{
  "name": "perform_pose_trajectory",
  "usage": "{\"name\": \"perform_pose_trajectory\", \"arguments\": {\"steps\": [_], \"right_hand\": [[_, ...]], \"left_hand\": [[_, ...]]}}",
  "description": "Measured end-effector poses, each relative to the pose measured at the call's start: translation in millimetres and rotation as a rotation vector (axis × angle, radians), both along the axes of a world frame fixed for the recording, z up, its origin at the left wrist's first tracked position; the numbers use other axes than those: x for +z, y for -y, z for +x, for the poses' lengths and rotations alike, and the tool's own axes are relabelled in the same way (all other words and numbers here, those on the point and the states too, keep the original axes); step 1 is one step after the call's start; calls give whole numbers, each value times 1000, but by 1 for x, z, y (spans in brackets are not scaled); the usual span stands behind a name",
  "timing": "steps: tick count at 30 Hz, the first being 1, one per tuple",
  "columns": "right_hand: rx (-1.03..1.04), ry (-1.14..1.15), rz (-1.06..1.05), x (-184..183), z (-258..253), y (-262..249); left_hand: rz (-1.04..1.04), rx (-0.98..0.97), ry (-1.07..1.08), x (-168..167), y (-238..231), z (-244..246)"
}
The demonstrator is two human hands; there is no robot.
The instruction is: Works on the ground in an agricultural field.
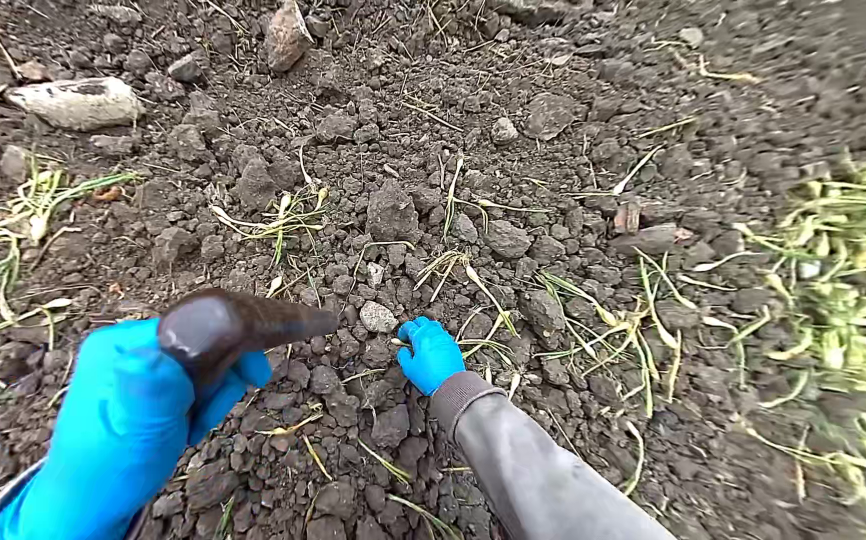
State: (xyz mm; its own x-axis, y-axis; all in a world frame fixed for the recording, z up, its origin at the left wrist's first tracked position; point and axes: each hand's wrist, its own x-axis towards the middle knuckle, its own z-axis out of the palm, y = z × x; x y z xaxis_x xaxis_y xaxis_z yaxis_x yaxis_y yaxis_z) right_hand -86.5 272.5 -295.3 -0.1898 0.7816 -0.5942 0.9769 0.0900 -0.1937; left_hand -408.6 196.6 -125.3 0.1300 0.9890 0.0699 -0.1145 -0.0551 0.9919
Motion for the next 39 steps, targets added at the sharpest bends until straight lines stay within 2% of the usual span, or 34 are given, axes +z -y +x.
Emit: {"name": "perform_pose_trajectory", "arguments": {"steps": [1,2,4,7,9,10,12,14,15,17,19,20,22,25,27,29,31,32,34,37,39], "right_hand": [[33,-16,12,1,2,2],[48,-38,27,3,3,5],[70,-52,15,7,2,8],[53,-111,74,11,0,24],[71,-224,245,10,-3,38],[87,-280,341,8,-6,47],[116,-337,435,9,-14,62],[118,-354,361,19,-26,62],[104,-357,298,26,-32,60],[79,-376,290,39,-44,53],[102,-395,435,46,-57,43],[121,-388,491,49,-65,37],[175,-312,445,52,-86,26],[249,-157,120,35,-124,12],[252,-107,-26,24,-134,9],[324,-130,19,24,-128,5],[352,-176,187,26,-110,5],[341,-186,248,27,-104,-1],[415,-184,272,29,-100,-17],[759,-69,105,27,-110,-36],[881,-15,82,26,-117,-39]], "left_hand": [[-149,118,-191,-4,-4,21],[-277,144,-290,-21,-8,32],[-404,145,-300,-56,-11,38],[-433,148,-186,-60,0,28],[-332,152,-91,-44,5,15],[-206,78,-15,-39,7,5],[168,-318,123,-44,-4,-25],[-85,-22,-93,11,0,0],[-192,67,-200,16,-5,14],[-354,86,-331,-21,-17,34],[-427,84,-287,-65,-18,43],[-437,93,-257,-74,-15,44],[-450,126,-196,-71,-5,43],[-395,193,-143,-39,6,33],[-336,211,-89,-33,16,30],[-322,245,-36,-56,24,25],[-342,277,16,-87,36,25],[-338,287,38,-93,37,26],[-310,306,51,-81,37,29],[-234,315,40,-58,42,36],[-264,314,77,-70,47,39]]}}
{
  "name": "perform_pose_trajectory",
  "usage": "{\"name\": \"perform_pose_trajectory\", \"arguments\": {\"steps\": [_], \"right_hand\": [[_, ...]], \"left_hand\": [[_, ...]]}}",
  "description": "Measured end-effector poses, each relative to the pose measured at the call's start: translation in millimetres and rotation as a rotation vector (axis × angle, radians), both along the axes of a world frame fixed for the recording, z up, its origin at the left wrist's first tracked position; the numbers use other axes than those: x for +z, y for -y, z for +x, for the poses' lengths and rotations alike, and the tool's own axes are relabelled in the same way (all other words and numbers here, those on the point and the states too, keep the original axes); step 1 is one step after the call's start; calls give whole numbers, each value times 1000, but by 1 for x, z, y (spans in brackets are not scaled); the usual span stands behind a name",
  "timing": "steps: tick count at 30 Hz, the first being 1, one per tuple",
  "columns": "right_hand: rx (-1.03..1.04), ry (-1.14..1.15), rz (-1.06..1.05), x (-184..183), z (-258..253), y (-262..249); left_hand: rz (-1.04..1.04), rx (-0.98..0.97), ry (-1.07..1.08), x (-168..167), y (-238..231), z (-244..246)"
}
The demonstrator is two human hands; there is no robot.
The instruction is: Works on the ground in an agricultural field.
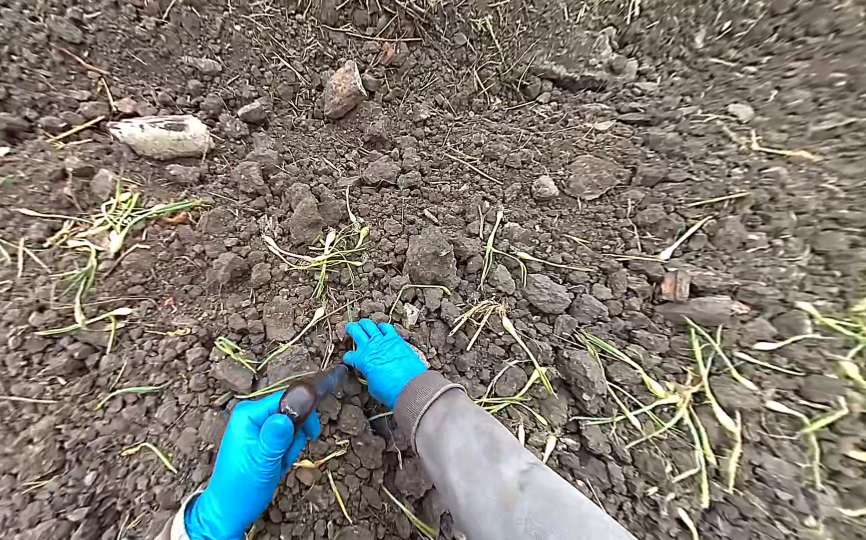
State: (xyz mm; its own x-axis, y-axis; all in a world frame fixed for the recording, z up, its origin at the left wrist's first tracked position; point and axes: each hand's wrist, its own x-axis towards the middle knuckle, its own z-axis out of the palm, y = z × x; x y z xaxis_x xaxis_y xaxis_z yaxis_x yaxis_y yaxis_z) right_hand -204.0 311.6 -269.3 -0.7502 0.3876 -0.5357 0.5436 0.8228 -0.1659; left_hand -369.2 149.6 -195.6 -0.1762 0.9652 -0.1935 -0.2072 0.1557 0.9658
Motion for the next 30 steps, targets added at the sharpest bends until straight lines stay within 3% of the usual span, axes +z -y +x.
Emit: {"name": "perform_pose_trajectory", "arguments": {"steps": [2,5,9,12,14,18,23,30], "right_hand": [[33,52,-3,4,-3,-1],[-23,59,74,11,-3,6],[-323,-196,111,19,11,46],[-483,-247,4,24,59,97],[-629,-99,-54,24,105,117],[-997,138,-60,6,175,100],[-839,174,-199,-8,175,58],[-852,293,-202,33,165,73]], "left_hand": [[-28,7,58,-25,6,5],[-36,17,93,-32,5,9],[-45,41,37,-36,12,0],[-85,24,-25,-35,12,-3],[-107,17,-31,-33,12,-4],[-107,2,-35,-30,9,-5],[-103,13,-25,-32,9,-9],[-110,18,-39,-30,6,-9]]}}
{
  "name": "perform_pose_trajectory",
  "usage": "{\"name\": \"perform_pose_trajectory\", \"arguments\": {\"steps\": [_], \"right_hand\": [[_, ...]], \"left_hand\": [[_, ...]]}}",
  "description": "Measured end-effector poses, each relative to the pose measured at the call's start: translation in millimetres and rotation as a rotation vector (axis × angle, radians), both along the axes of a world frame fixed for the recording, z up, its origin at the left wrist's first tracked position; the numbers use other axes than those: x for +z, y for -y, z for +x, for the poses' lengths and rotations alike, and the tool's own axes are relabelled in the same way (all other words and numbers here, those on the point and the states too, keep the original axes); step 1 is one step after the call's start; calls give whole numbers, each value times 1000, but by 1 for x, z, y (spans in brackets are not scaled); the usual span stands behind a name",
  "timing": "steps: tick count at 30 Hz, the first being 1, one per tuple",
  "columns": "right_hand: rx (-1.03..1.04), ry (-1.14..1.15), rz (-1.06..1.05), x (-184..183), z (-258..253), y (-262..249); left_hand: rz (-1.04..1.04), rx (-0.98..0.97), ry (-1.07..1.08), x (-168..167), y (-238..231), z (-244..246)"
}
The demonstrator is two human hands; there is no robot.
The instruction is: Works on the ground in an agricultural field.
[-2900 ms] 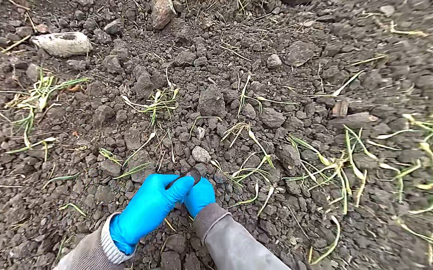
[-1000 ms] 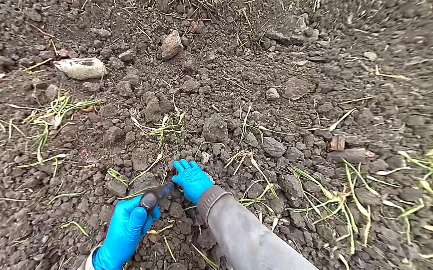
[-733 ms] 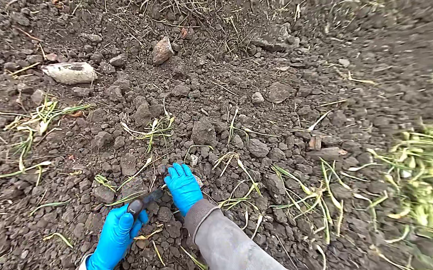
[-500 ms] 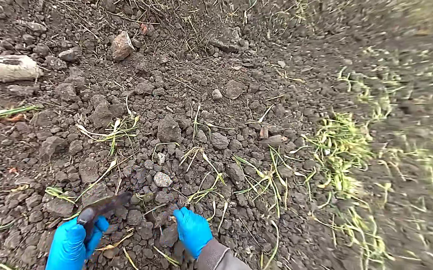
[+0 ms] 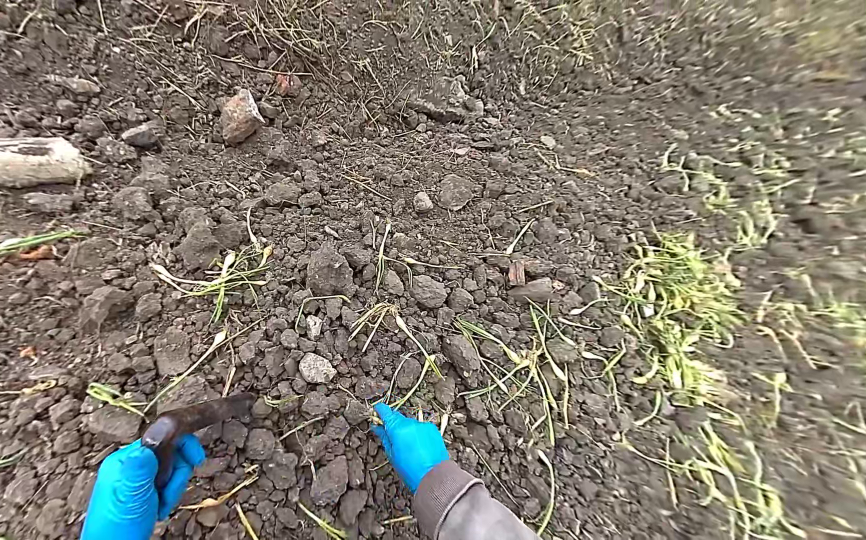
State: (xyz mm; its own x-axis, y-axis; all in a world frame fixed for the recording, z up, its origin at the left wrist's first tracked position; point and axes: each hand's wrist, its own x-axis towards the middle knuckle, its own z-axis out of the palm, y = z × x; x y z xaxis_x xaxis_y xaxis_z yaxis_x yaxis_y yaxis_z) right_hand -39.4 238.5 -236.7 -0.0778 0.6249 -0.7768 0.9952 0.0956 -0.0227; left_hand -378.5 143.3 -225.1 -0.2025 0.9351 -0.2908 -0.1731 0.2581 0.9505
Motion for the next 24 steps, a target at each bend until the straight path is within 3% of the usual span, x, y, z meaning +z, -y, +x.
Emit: {"name": "perform_pose_trajectory", "arguments": {"steps": [4,9,17,20,24], "right_hand": [[-37,-40,105,2,-3,-11],[-100,-14,9,-25,-37,-39],[-187,59,41,-34,-66,-37],[-99,-38,113,-25,-65,-25],[-13,-115,152,17,-61,12]], "left_hand": [[16,-4,3,-2,-1,1],[5,39,1,0,-2,6],[42,78,29,-7,-6,11],[44,66,13,-6,-8,10],[64,65,17,-6,-11,13]]}}
